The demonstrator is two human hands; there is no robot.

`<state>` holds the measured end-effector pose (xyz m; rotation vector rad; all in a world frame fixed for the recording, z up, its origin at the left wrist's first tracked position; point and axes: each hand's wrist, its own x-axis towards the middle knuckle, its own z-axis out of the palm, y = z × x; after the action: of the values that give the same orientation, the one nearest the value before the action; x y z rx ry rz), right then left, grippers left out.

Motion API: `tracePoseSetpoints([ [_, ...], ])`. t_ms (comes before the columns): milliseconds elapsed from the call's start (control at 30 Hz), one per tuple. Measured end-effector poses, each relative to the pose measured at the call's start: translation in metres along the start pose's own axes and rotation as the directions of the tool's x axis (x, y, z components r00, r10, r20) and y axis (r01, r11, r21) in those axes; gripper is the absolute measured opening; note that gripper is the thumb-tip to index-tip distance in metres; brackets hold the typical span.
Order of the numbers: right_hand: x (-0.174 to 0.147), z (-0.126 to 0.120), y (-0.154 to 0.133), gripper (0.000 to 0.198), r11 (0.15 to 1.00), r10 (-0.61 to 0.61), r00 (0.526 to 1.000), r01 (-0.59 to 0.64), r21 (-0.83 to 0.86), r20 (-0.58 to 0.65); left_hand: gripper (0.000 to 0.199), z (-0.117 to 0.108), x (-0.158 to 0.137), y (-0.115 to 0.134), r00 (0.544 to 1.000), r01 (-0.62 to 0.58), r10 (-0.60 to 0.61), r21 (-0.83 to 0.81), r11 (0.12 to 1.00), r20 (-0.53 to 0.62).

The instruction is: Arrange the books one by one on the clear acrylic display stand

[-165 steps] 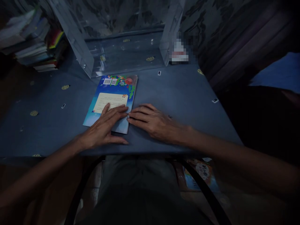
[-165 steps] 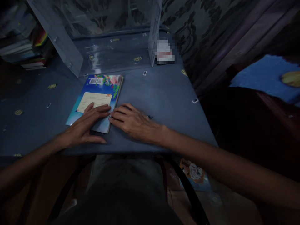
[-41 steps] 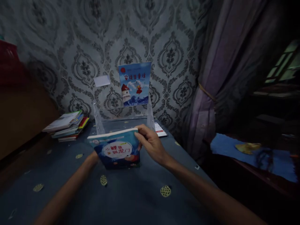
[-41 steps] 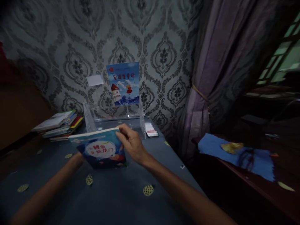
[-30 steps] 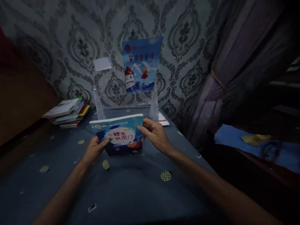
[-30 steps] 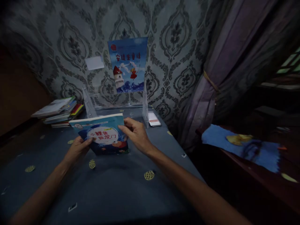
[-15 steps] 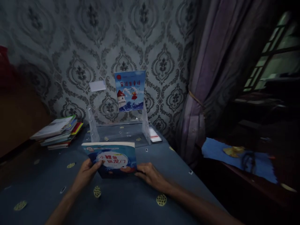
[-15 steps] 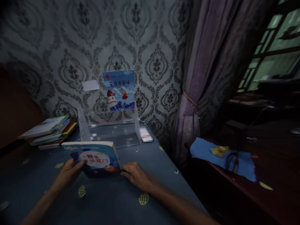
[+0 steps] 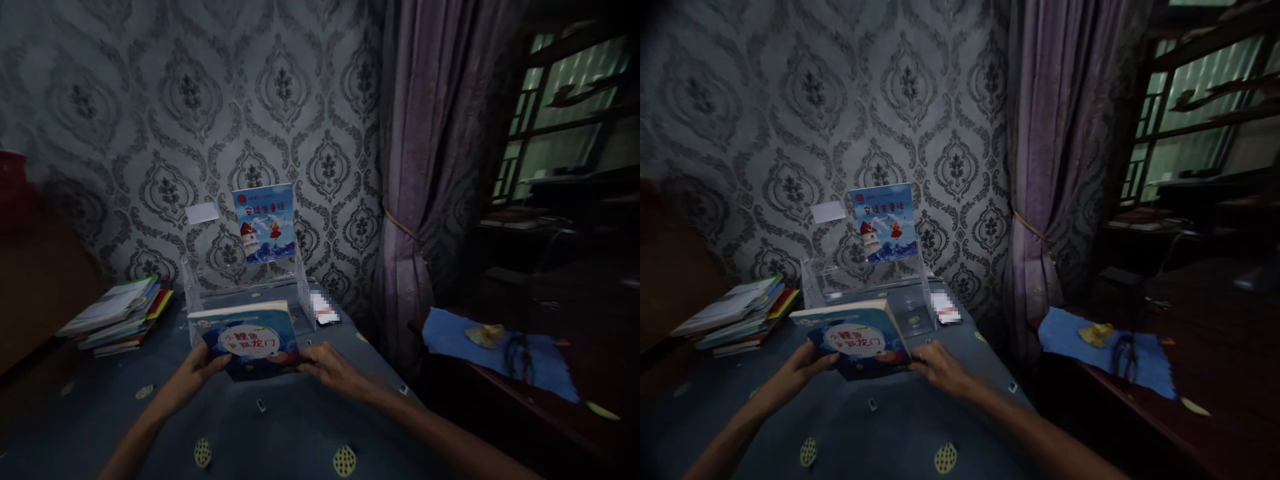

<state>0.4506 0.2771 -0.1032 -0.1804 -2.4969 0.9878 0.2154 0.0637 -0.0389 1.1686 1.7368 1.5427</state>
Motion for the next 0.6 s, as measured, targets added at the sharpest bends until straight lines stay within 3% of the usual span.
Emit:
tracePoseSetpoints([
  [200, 0.024, -0.010, 0.009, 0.013, 0.997, -0.007, 0.999, 0.010, 0.077, -0.041, 0.040, 0.004, 0.016, 0.008, 0.997, -0.081, 0.078, 0.113, 0.990, 0.028],
  [500, 0.068, -0.028, 0.029, 0.001, 0.996, 0.040, 0.997, -0.035, 0.081, -0.059, 0.058, 0.003, 0.060, 0.014, 0.991, -0.119, 0.120, 0.026, 0.993, -0.051],
  [600, 0.075, -0.033, 0.030, 0.005, 0.993, 0.043, 0.998, -0.038, 0.108, -0.047, 0.064, 0.003, 0.073, 0.014, 0.988, -0.114, 0.119, 0.050, 0.992, -0.097],
])
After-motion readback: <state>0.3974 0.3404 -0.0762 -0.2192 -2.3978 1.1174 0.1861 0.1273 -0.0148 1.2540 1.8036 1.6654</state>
